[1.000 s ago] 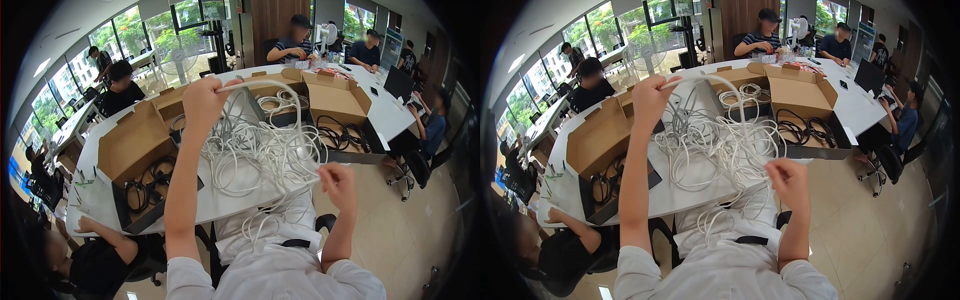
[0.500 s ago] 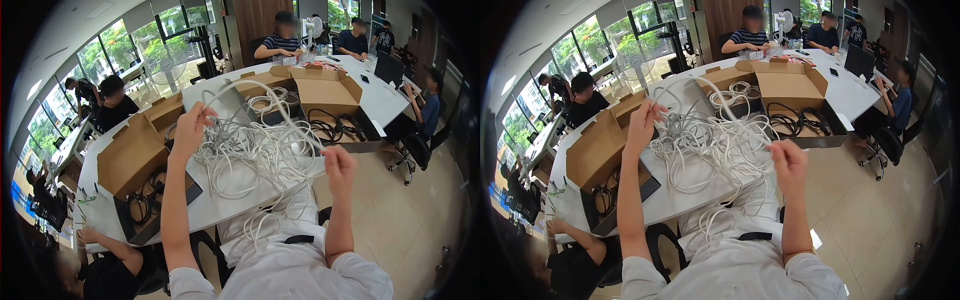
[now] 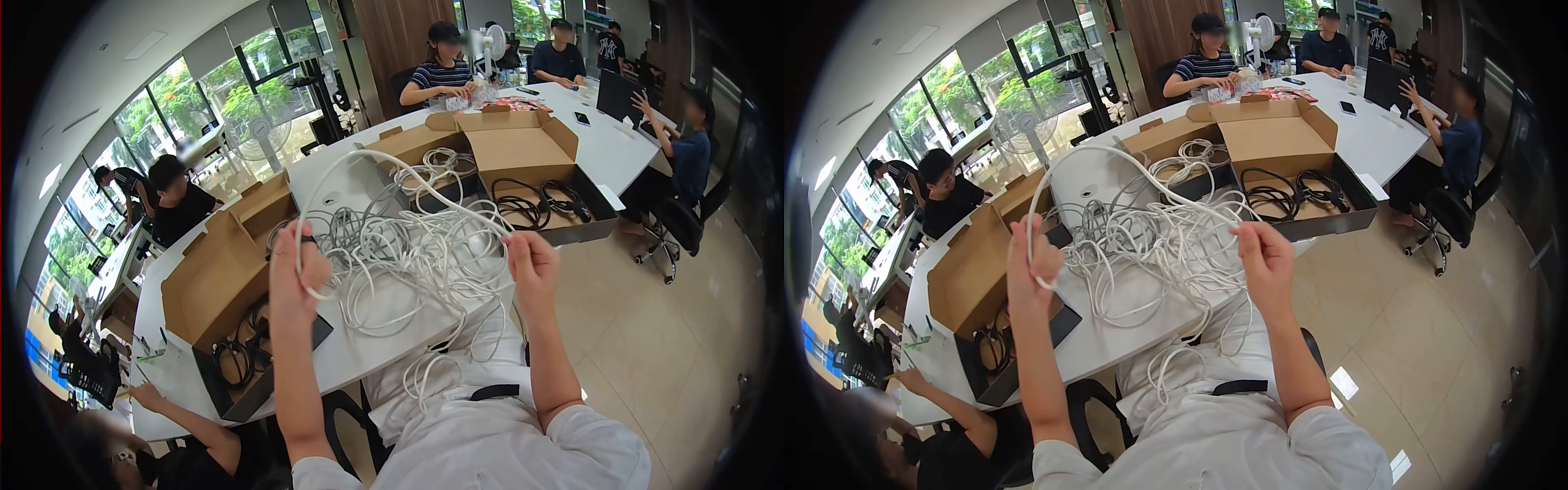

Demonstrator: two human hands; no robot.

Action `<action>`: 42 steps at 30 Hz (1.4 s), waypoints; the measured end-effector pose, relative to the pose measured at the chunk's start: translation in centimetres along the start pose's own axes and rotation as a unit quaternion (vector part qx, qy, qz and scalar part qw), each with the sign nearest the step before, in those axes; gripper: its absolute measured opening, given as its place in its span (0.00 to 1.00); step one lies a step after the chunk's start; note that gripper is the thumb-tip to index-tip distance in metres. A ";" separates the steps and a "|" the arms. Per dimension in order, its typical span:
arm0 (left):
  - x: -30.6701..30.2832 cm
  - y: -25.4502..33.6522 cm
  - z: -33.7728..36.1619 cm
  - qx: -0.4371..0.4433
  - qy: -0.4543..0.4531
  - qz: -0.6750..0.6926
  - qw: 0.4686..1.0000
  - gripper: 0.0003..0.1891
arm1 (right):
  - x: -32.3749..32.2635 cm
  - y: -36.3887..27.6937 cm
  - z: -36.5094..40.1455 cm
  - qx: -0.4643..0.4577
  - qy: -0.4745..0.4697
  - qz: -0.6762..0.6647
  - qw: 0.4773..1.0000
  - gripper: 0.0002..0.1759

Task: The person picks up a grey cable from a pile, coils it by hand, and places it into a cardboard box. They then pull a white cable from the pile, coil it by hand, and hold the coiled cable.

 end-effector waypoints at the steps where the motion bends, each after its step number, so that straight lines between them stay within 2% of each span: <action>1: 1.4 -0.3 0.8 0.007 -0.011 0.106 0.994 0.19 | 0.5 0.2 0.3 -0.006 -0.005 0.027 1.000 0.12; 5: 6.0 -0.7 3.0 0.062 -0.073 0.156 0.983 0.14 | 2.5 0.2 2.1 -0.022 -0.045 0.114 0.992 0.10; 7: 7.7 -0.5 3.7 0.123 -0.126 0.070 0.982 0.09 | 2.9 0.1 2.6 -0.027 -0.083 0.155 0.984 0.10; 8: 8.2 -0.4 4.0 0.152 -0.153 0.027 0.976 0.07 | 2.9 0.2 2.7 -0.023 -0.114 0.134 0.984 0.11; 11: 7.9 -1.1 4.4 0.216 -0.205 -0.263 0.918 0.03 | 2.4 -0.4 3.1 0.113 -0.200 0.010 0.973 0.11; 12: 8.0 -1.6 4.5 0.238 -0.212 -0.279 0.906 0.03 | 2.5 -0.5 3.3 0.122 -0.215 -0.003 0.969 0.12; 15: 8.9 -3.8 5.2 0.293 -0.169 -0.376 0.863 0.04 | 3.3 -0.9 3.8 0.150 -0.249 -0.036 0.956 0.14; 16: 9.1 -4.7 5.4 0.315 -0.144 -0.359 0.866 0.05 | 3.7 -1.1 4.0 0.161 -0.254 -0.043 0.953 0.15; 19: 10.1 -6.2 6.3 0.300 -0.092 -0.393 0.865 0.07 | 4.0 -0.3 4.1 0.162 -0.280 -0.040 0.945 0.18; 22: 9.8 -7.7 6.7 0.326 -0.087 -0.403 0.851 0.09 | 3.9 0.1 3.8 0.160 -0.281 -0.043 0.945 0.18; 25: 10.1 -8.5 7.7 0.275 -0.120 -0.369 0.880 0.13 | 4.0 0.3 3.6 0.149 -0.226 -0.032 0.962 0.16; 28: 10.2 -7.3 7.3 0.183 -0.222 -0.387 0.876 0.22 | 3.4 1.6 3.1 0.094 -0.165 0.025 0.981 0.15; 31: 7.5 -6.6 6.8 0.076 -0.226 -0.176 0.955 0.29 | 2.5 1.3 2.7 0.028 -0.150 0.125 0.980 0.13; 32: 6.6 -6.6 6.6 0.051 -0.196 -0.124 0.971 0.30 | 2.5 0.8 2.7 0.016 -0.153 0.148 0.977 0.13; 34: 5.4 -6.5 5.9 0.003 -0.130 -0.019 0.991 0.31 | 2.7 0.2 3.0 0.022 -0.182 0.179 0.967 0.14; 37: 6.5 -6.9 5.8 -0.019 -0.198 -0.142 0.970 0.28 | 3.4 0.0 3.7 0.080 -0.255 0.193 0.944 0.16; 39: 7.8 -7.7 6.3 -0.094 -0.174 -0.080 0.977 0.27 | 3.9 0.2 4.1 0.120 -0.296 0.196 0.927 0.18; 42: 8.5 -8.6 5.9 -0.168 -0.156 -0.009 0.973 0.27 | 4.0 1.6 4.0 0.119 -0.355 0.098 0.922 0.22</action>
Point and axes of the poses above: each hand's wrist, its own z-axis away from the middle knuckle, its own x-axis out of the palm, y = z × x, the point moved 2 cm from there along -z, towards the middle knuckle, and after that the axes turned 11 degrees about x, right-handed, at the moved point
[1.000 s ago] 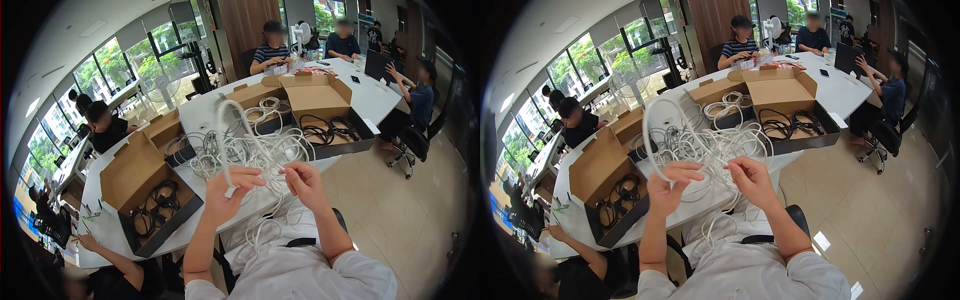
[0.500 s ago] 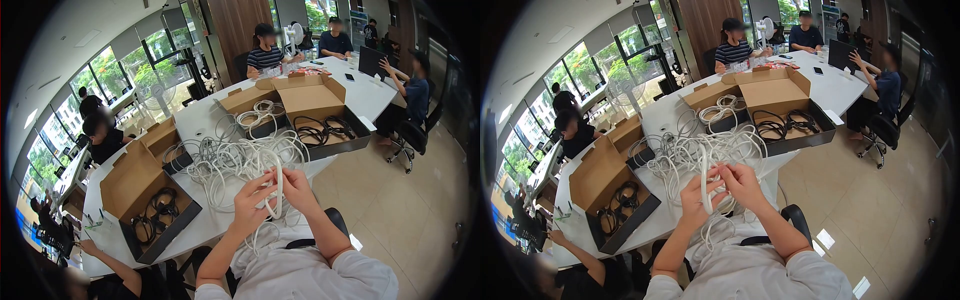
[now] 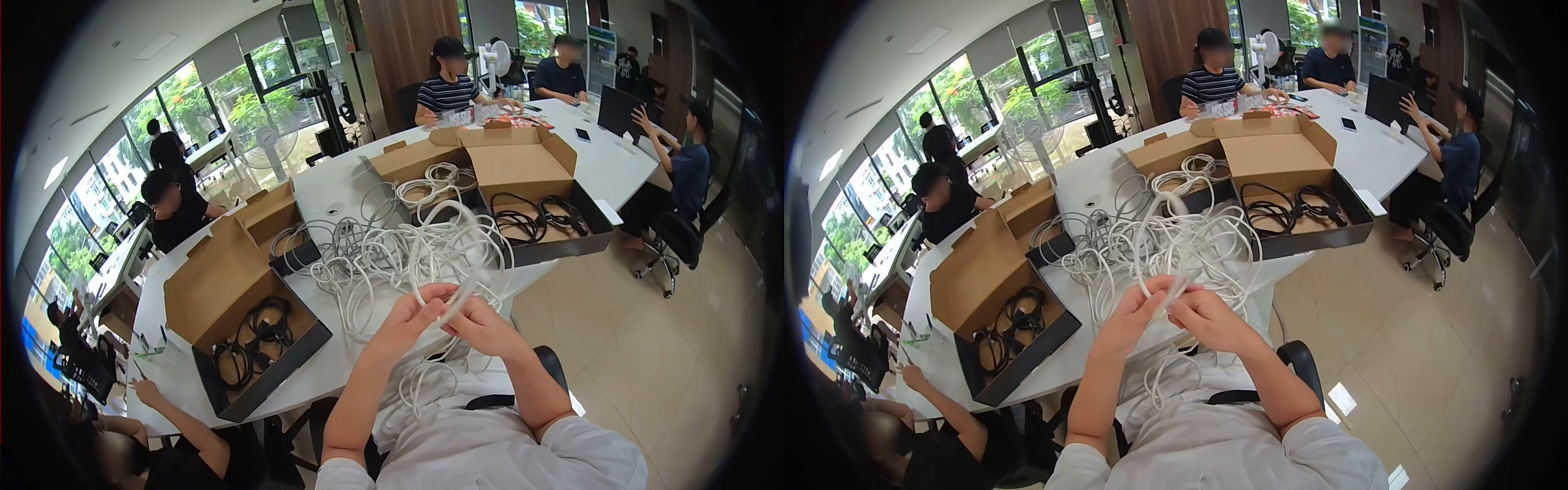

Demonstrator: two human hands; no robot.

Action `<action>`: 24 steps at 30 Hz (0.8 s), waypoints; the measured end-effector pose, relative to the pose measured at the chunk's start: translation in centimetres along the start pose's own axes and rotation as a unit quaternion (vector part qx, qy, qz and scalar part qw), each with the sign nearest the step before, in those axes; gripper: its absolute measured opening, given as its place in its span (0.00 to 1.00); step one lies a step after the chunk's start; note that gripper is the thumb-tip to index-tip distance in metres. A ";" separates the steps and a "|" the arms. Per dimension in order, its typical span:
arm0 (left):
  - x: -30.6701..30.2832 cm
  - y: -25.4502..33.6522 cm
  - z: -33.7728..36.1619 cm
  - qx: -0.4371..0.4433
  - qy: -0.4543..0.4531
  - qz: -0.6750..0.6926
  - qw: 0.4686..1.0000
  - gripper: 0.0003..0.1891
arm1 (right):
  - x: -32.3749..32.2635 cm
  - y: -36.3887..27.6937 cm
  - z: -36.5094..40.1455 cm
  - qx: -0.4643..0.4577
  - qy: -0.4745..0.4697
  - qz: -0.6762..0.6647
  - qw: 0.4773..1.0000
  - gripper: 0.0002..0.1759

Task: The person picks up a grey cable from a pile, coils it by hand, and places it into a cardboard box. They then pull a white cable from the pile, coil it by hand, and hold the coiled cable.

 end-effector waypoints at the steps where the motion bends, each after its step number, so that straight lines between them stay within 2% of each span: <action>1: 0.0 -0.1 -0.3 -0.017 -0.002 0.023 1.000 0.26 | -0.1 0.0 -0.1 -0.038 0.011 0.018 0.999 0.22; 2: 0.2 -0.3 -0.5 -0.009 0.012 0.086 0.996 0.29 | -0.3 -0.1 -0.1 -0.076 0.021 0.036 0.996 0.23; 4: -0.7 -1.9 -0.4 0.007 0.015 0.161 0.987 0.29 | -0.3 -0.7 -0.3 -0.039 0.010 -0.020 0.999 0.23; 5: -1.2 -2.6 -0.3 0.014 0.017 0.198 0.980 0.28 | -0.2 -1.4 0.1 0.037 -0.011 -0.092 0.995 0.22; 7: -1.6 -2.3 -0.5 0.076 0.025 0.262 0.962 0.25 | -0.4 -1.0 0.4 0.123 -0.074 -0.162 0.976 0.20; 9: -2.5 -1.7 -0.9 0.124 0.027 0.331 0.935 0.22 | -1.3 0.3 0.5 0.137 -0.164 -0.158 0.964 0.19; 11: -3.9 -0.8 -1.2 0.158 0.020 0.403 0.901 0.19 | -0.9 0.1 0.8 0.106 -0.146 -0.155 0.971 0.17; 12: -3.9 -0.2 -0.9 0.139 0.084 0.349 0.923 0.16 | -0.6 -0.3 0.9 0.090 -0.137 -0.154 0.974 0.16; 15: -4.0 1.3 -0.5 0.145 0.155 0.372 0.904 0.11 | -0.5 -0.8 1.4 0.026 -0.014 0.111 0.993 0.08; 16: -3.8 2.4 -0.4 0.143 0.220 0.345 0.901 0.07 | -1.0 -0.7 1.3 -0.023 0.042 0.192 0.980 0.06; 18: -5.4 3.2 -0.2 0.200 0.208 0.310 0.906 0.07 | -1.8 -0.5 1.9 -0.107 0.153 0.347 0.919 0.08; 19: -5.7 3.4 0.2 0.223 0.206 0.295 0.906 0.07 | -2.0 -0.6 2.2 -0.114 0.207 0.351 0.906 0.09; 20: -6.0 3.3 0.7 0.210 0.251 0.255 0.910 0.09 | -2.3 -0.9 2.4 -0.117 0.259 0.355 0.891 0.10; 22: -5.2 3.4 1.4 0.167 0.259 0.170 0.936 0.11 | -2.6 -1.7 2.9 -0.118 0.366 0.384 0.839 0.13; 24: -4.7 3.2 0.9 0.142 0.253 0.065 0.955 0.14 | -3.1 -1.5 3.2 0.043 0.379 0.293 0.877 0.15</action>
Point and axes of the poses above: each hand's wrist, its own z-axis away from the middle knuckle, its own x-axis out of the palm, y = z × x, the point moved 2 cm from there along -z, towards the middle knuckle, and after that the axes turned 11 degrees about x, right-handed, at the moved point
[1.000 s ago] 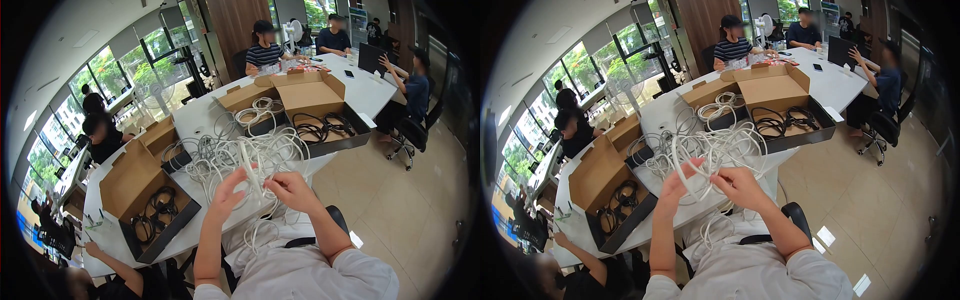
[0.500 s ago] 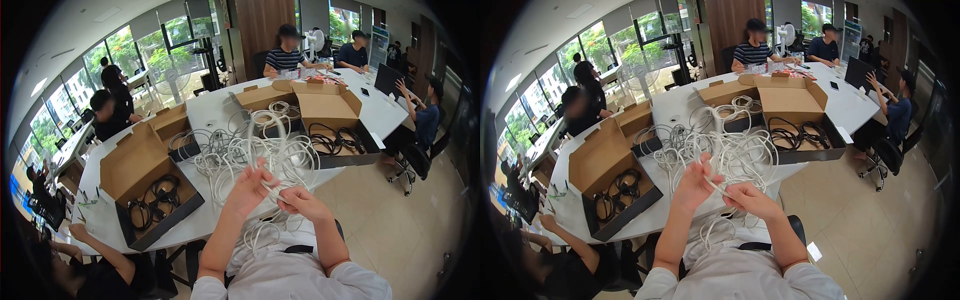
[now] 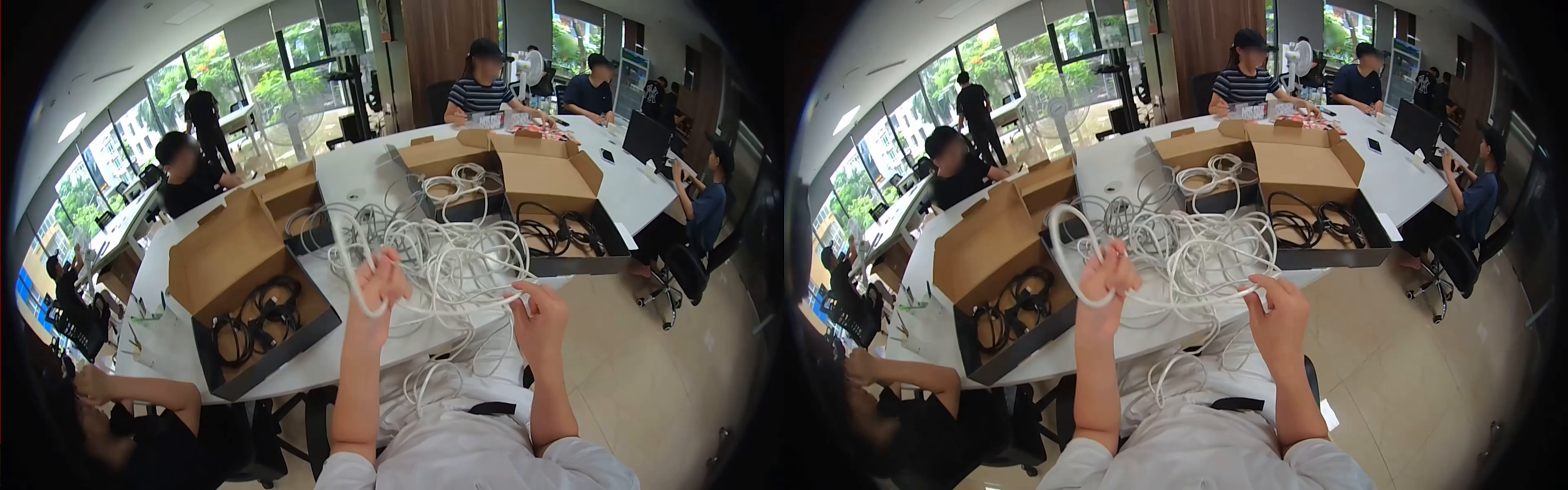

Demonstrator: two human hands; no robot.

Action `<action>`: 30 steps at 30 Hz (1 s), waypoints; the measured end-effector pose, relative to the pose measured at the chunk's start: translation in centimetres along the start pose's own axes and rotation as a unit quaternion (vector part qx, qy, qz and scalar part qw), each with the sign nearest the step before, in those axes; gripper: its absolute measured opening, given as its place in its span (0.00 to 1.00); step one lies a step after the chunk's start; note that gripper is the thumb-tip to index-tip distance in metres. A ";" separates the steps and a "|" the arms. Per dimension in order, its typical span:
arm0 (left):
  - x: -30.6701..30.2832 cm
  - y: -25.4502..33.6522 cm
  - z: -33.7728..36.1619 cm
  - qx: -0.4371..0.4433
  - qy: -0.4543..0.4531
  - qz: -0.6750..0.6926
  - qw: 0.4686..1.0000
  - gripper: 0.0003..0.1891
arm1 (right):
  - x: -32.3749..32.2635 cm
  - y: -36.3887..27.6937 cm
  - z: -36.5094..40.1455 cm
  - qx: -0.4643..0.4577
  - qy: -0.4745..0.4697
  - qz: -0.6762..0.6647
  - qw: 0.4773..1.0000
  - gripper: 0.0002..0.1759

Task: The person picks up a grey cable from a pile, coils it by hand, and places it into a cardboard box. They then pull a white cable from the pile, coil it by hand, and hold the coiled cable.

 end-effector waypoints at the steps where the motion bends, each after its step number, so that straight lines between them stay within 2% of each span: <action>1: 0.3 -0.5 0.3 -0.002 -0.007 -0.070 0.997 0.13 | 0.0 0.2 -0.1 0.031 -0.025 -0.031 0.999 0.17; 2: 0.6 -1.0 0.7 -0.005 -0.014 -0.141 0.990 0.13 | 0.0 0.3 -0.1 0.062 -0.047 -0.062 0.995 0.19; 6: 0.3 -5.4 2.3 -0.020 -0.038 -0.308 0.950 0.11 | 0.2 0.0 -0.2 -0.034 -0.134 -0.236 0.962 0.30; 8: 1.3 -6.4 2.7 0.038 -0.047 -0.483 0.873 0.08 | 0.6 -0.3 0.0 -0.065 -0.219 -0.340 0.912 0.35; 9: 1.9 -6.7 2.9 0.067 -0.049 -0.564 0.822 0.07 | 0.5 -0.6 0.3 -0.046 -0.230 -0.405 0.884 0.34; 11: 3.7 -6.6 2.8 0.102 -0.043 -0.609 0.785 0.08 | 0.6 -1.7 0.8 -0.009 -0.252 -0.530 0.809 0.32; 12: 4.1 -6.7 3.3 0.111 -0.038 -0.633 0.765 0.10 | 1.0 -1.9 0.8 0.014 -0.206 -0.517 0.831 0.26; 15: 4.8 -7.5 3.5 0.131 -0.058 -0.653 0.743 0.10 | 1.5 0.2 0.0 0.042 -0.233 -0.503 0.832 0.23; 18: 4.5 -7.7 3.4 0.140 -0.087 -0.622 0.766 0.10 | 1.3 0.1 0.0 0.062 -0.217 -0.512 0.829 0.20; 21: 3.1 -8.5 3.4 0.162 -0.155 -0.485 0.845 0.09 | 0.5 0.1 -0.4 0.113 -0.195 -0.548 0.806 0.20; 22: 3.1 -9.1 3.8 0.111 -0.158 -0.335 0.922 0.09 | 0.3 0.2 -0.6 0.136 -0.183 -0.565 0.793 0.20; 23: 3.2 -9.7 4.2 0.059 -0.158 -0.175 0.970 0.09 | 0.1 0.3 -1.0 0.143 -0.192 -0.582 0.777 0.20; 24: 3.5 -9.7 4.3 0.006 -0.152 -0.011 0.988 0.09 | -0.1 0.5 -1.2 0.151 -0.202 -0.599 0.760 0.20; 25: 3.6 -9.3 4.6 -0.043 -0.169 0.067 0.982 0.10 | -0.1 0.6 -1.4 0.158 -0.213 -0.616 0.741 0.20; 27: 3.8 -8.0 5.1 -0.136 -0.197 0.218 0.946 0.10 | 0.0 0.7 -1.3 0.167 -0.169 -0.597 0.766 0.20; 30: 3.2 -8.7 5.1 -0.210 -0.191 0.161 0.945 0.12 | 0.3 0.8 -1.4 0.181 -0.133 -0.568 0.791 0.19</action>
Point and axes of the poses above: each hand's wrist, its own z-axis away from the middle knuckle, its own x-axis out of the palm, y = z × x, the point moved 2 cm from there along -z, towards the middle knuckle, and after that the axes turned 11 degrees about x, right-handed, at the moved point
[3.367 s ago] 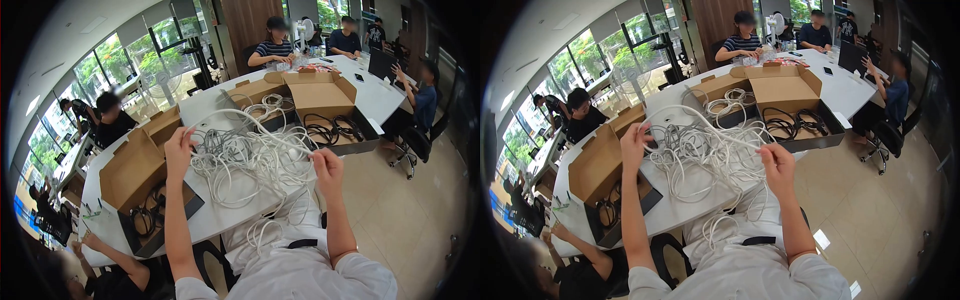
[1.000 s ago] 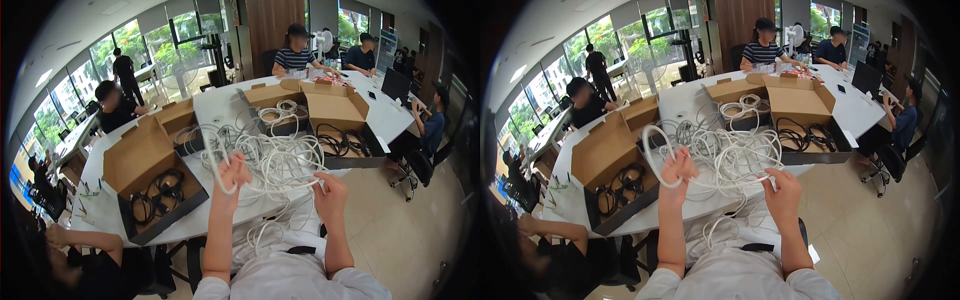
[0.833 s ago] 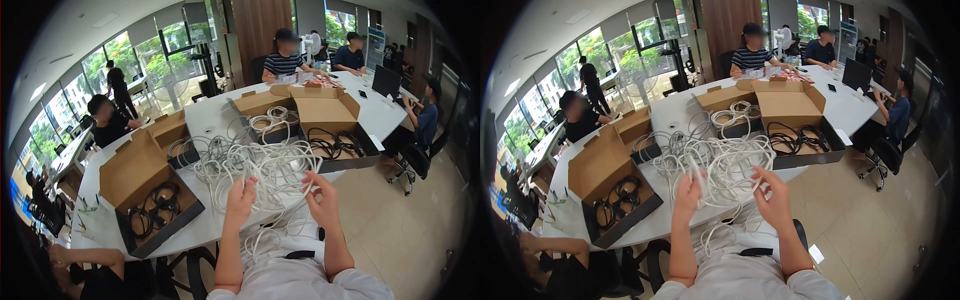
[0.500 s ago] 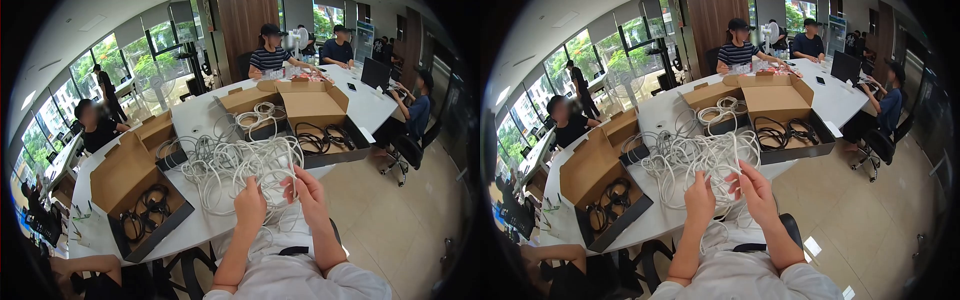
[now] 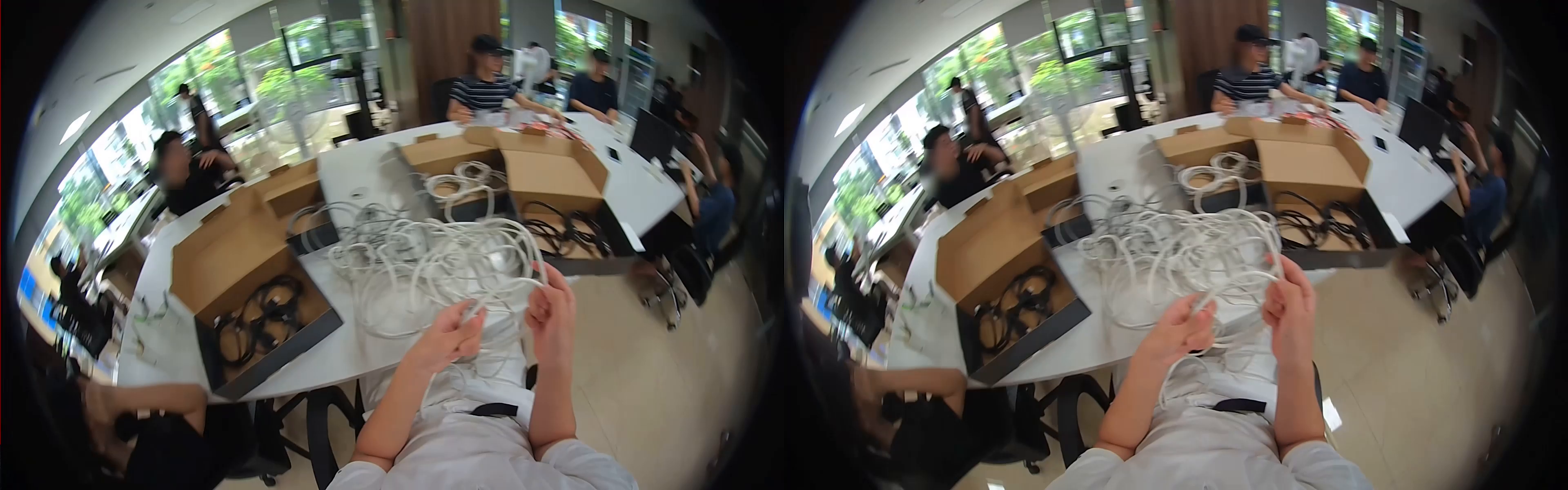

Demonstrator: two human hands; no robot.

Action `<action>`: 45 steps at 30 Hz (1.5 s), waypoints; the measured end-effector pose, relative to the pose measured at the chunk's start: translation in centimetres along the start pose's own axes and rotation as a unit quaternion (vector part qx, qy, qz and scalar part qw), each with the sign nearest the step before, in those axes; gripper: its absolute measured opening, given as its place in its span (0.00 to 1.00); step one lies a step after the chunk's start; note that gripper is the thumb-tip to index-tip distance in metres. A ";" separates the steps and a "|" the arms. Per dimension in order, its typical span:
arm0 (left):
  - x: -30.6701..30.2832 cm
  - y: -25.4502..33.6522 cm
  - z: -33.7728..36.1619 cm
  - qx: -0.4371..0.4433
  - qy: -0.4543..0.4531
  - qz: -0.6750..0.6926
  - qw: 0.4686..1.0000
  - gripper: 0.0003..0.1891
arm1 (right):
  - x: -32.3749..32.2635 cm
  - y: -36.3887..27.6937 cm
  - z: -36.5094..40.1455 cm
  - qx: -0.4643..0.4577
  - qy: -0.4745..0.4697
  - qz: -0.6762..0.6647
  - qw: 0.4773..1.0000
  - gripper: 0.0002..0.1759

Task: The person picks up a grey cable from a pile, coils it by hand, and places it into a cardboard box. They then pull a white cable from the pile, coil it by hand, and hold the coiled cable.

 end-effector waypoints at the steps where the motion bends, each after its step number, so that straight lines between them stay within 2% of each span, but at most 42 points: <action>1: 0.1 -0.3 0.0 -0.005 0.031 -0.052 0.998 0.10 | 0.0 0.0 0.1 -0.007 0.012 0.011 1.000 0.18; 2: 0.2 -0.6 -0.1 -0.009 0.066 -0.104 0.992 0.09 | 0.1 0.1 0.0 -0.012 0.021 0.022 0.999 0.17; 5: 0.5 0.8 0.0 -0.015 0.089 -0.169 0.982 0.08 | 0.2 1.4 -1.0 -0.084 0.051 0.100 0.990 0.16; 8: 0.1 1.5 1.0 0.059 0.114 -0.391 0.911 0.08 | 1.7 2.2 -0.8 -0.067 -0.012 0.148 0.987 0.15; 11: 1.4 3.4 2.7 0.073 0.141 -0.500 0.851 0.08 | 1.7 3.1 -0.9 -0.008 -0.156 0.179 0.971 0.14; 14: 2.4 4.9 3.7 0.124 0.167 -0.604 0.769 0.07 | 2.8 3.6 -1.1 0.014 -0.218 0.204 0.954 0.14; 17: 2.0 5.2 3.7 0.229 0.199 -0.655 0.692 0.05 | 3.8 3.7 -1.1 0.004 -0.249 0.249 0.936 0.13; 20: 1.4 5.3 3.7 0.250 0.215 -0.693 0.641 0.05 | 5.4 3.3 -1.1 -0.025 -0.257 0.312 0.914 0.11; 23: 0.5 4.3 3.9 0.212 0.208 -0.734 0.611 0.07 | 4.9 3.8 -2.8 -0.043 -0.266 0.357 0.894 0.15; 26: 0.2 5.3 3.4 0.247 0.171 -0.823 0.483 0.08 | 4.9 3.8 -3.5 -0.046 -0.266 0.367 0.890 0.21; 29: 1.1 7.3 2.1 0.344 0.126 -0.865 0.343 0.06 | 4.9 3.7 -4.1 -0.050 -0.249 0.377 0.891 0.23; 32: 1.4 8.5 1.5 0.302 0.055 -0.901 0.306 0.07 | 4.9 3.3 -4.2 -0.038 -0.254 0.400 0.880 0.22; 35: 2.1 9.4 1.1 0.312 0.016 -0.900 0.303 0.05 | 5.2 2.4 -3.6 -0.041 -0.258 0.414 0.872 0.22; 38: 1.0 8.6 1.4 0.336 -0.018 -0.847 0.412 0.09 | 4.3 1.8 -3.5 -0.099 -0.278 0.412 0.862 0.18; 39: 1.0 8.6 1.3 0.355 -0.015 -0.809 0.469 0.10 | 4.6 1.5 -3.1 -0.127 -0.272 0.402 0.865 0.16; 41: 0.6 8.0 1.9 0.338 0.008 -0.745 0.575 0.09 | 5.4 0.7 -2.4 -0.183 -0.261 0.383 0.867 0.11; 44: 0.5 7.0 2.1 0.210 0.091 -0.612 0.757 0.09 | 5.5 0.4 -1.9 -0.253 -0.218 0.380 0.863 0.08; 45: 1.0 6.9 1.8 0.219 0.088 -0.587 0.775 0.08 | 5.5 0.2 -1.7 -0.253 -0.206 0.375 0.868 0.08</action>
Point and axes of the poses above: each hand's wrist, its own z-axis away from the middle knuckle, its own x-axis out of the palm, y = z × x, the point moved 2 cm from there along -z, towards the middle knuckle, and after that the axes turned 11 degrees about x, right-handed, at the moved point
